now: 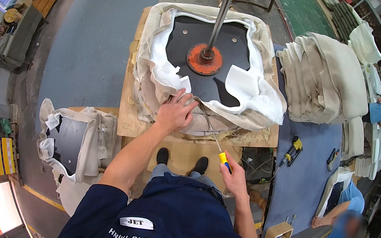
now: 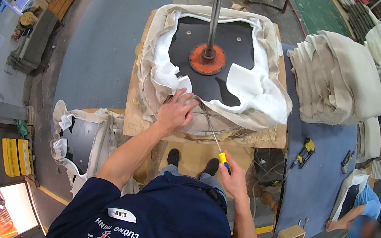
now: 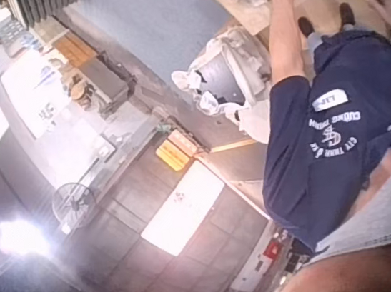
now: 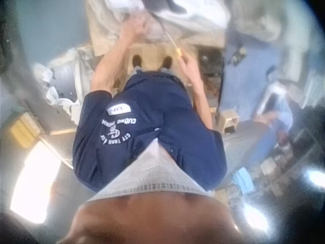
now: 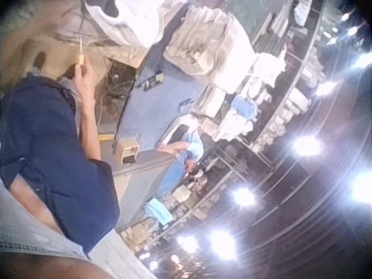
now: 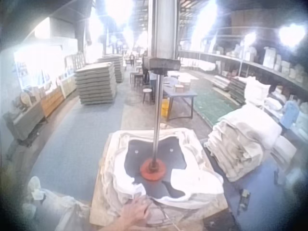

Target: The person stretches white fabric over a black seat base, trims excess material with a utility knife, and secures the fabric using a staple gun. The person repeatedly adjusts and pulls the fabric to ensure a tight fit around the edges.

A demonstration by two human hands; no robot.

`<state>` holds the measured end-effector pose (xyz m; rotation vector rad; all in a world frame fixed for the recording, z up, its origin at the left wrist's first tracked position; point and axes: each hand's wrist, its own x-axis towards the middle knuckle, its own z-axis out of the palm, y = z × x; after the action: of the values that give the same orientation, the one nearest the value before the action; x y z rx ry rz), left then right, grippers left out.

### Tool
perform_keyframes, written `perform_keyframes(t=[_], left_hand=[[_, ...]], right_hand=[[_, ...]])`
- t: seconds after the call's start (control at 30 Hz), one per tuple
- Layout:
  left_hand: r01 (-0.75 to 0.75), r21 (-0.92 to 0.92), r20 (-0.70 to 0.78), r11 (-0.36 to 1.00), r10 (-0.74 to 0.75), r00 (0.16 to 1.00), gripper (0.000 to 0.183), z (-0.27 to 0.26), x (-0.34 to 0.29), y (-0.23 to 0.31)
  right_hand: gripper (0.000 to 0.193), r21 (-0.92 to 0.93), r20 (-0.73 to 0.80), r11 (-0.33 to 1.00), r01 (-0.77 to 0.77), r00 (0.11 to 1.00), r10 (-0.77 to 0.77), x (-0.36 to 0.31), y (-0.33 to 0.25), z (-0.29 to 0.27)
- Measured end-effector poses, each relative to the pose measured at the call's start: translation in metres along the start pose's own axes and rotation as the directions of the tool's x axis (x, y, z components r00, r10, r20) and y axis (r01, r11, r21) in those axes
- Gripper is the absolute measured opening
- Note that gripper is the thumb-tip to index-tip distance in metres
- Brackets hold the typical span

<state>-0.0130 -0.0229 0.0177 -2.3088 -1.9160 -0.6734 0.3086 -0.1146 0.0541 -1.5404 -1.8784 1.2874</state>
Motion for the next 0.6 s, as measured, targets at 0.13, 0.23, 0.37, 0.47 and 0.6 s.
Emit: perform_keyframes(t=[0.13, 0.23, 0.37, 0.47, 0.6], left_hand=[[0.003, 0.005, -0.006, 1.000, -0.003, 1.000, 0.035, 0.001, -0.002, -0.003], [-0.006, -0.010, -0.019, 1.000, 0.006, 1.000, 0.035, 0.000, -0.001, -0.002], [-0.008, -0.009, -0.016, 1.000, 0.008, 1.000, 0.035, -0.003, 0.000, -0.001], [-0.002, -0.020, -0.003, 1.000, 0.002, 1.000, 0.036, -0.001, -0.001, -0.002], [0.011, -0.042, -0.009, 0.999, -0.011, 1.000, 0.037, -0.001, -0.003, -0.002]], right_hand=[[0.050, 0.670, 0.465, 0.461, -0.582, 0.813, 0.352, 0.000, -0.015, -0.009], [0.047, 0.743, 0.531, 0.259, -0.617, 0.780, 0.331, 0.000, -0.007, -0.009], [0.040, 0.349, 0.154, 0.868, -0.354, 0.935, 0.320, 0.002, -0.005, -0.002], [0.039, -0.017, -0.089, 0.992, -0.127, 0.988, 0.125, 0.003, -0.011, 0.003], [0.041, 0.233, 0.070, 0.917, -0.322, 0.947, 0.315, 0.006, -0.009, 0.000]])
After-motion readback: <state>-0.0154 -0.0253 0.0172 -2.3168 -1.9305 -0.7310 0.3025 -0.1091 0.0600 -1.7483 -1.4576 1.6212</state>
